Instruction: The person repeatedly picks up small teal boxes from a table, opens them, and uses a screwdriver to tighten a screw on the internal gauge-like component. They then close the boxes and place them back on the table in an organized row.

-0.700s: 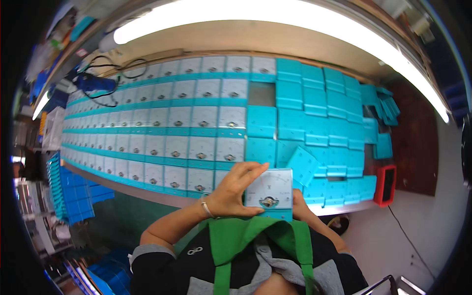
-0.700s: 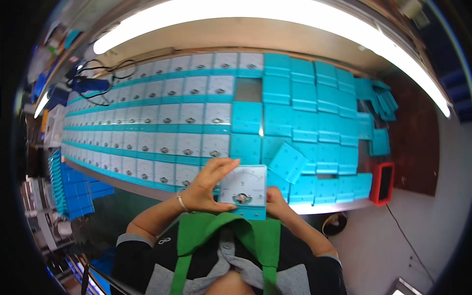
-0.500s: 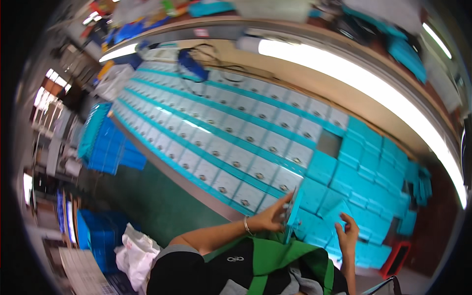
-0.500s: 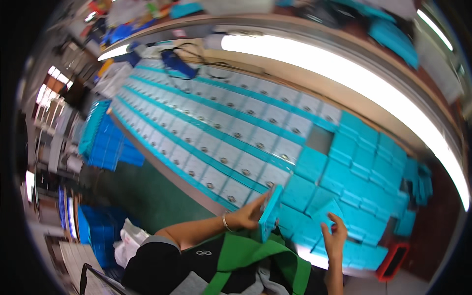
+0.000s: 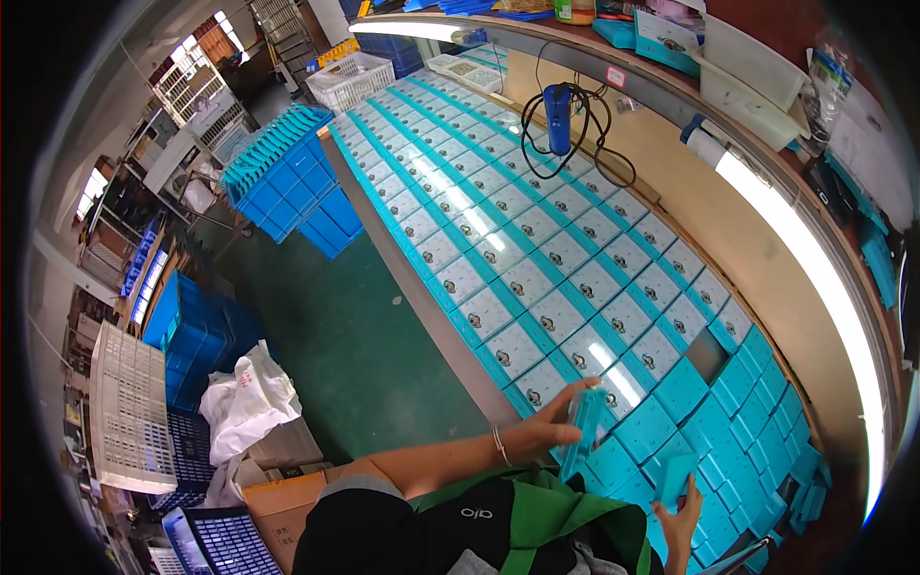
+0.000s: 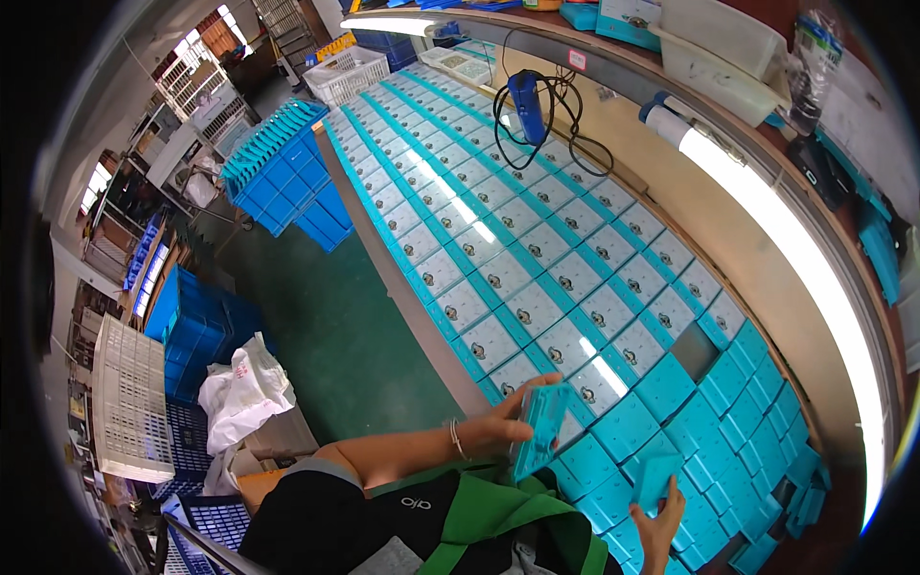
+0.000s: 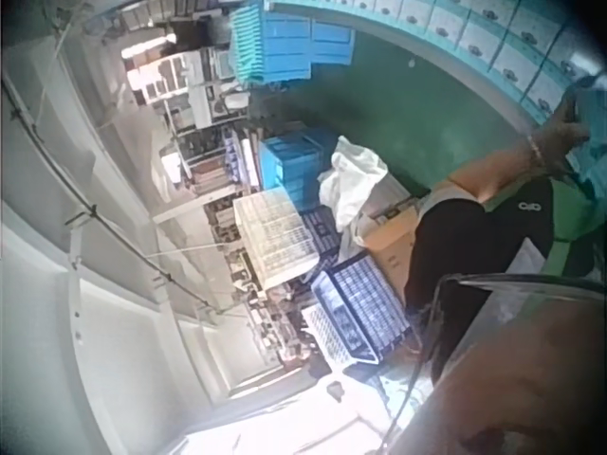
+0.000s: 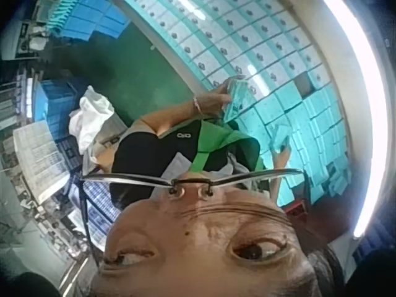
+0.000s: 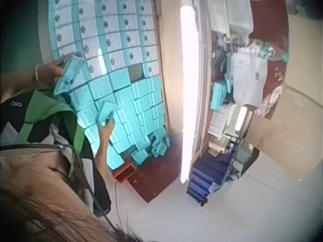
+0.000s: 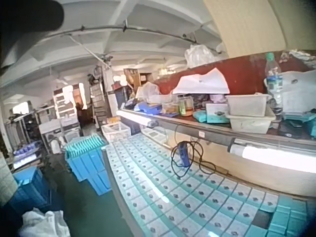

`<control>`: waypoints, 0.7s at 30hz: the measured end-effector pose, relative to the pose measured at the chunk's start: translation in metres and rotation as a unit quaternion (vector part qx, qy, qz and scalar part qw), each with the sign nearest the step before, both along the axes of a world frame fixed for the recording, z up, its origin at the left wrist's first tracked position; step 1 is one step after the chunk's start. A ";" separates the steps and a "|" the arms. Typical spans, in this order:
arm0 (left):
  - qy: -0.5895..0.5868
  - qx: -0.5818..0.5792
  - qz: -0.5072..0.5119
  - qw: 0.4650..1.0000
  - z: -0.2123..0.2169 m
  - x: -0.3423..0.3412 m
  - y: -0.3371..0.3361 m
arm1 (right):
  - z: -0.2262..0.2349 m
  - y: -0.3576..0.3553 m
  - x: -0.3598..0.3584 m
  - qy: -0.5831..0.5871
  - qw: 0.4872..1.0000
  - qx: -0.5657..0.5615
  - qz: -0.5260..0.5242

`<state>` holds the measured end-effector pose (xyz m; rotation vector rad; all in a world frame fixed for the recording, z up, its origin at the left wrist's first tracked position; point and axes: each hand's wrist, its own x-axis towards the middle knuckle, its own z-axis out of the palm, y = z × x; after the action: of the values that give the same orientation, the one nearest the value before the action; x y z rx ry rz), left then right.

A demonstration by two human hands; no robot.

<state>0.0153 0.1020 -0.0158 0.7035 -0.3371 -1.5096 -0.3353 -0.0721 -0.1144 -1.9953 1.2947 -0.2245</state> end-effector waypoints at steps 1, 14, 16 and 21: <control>-0.016 0.015 0.028 0.999 -0.006 0.003 -0.002 | 0.011 0.003 0.011 -0.111 0.992 0.044 -0.030; -0.129 0.007 -0.047 0.990 -0.024 -0.012 -0.090 | 0.076 0.028 0.139 -0.410 0.792 0.452 -0.022; -0.136 0.029 -0.071 0.988 -0.023 -0.011 -0.097 | 0.076 0.030 0.139 -0.411 0.799 0.438 -0.033; -0.128 0.060 -0.127 0.982 -0.018 -0.005 -0.110 | 0.067 0.037 0.140 -0.441 0.787 0.426 -0.065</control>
<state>0.0102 -0.0079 -0.0342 0.9842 -0.5498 -1.6942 -0.1958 -0.0354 -0.0474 -0.8123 0.6835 -0.4666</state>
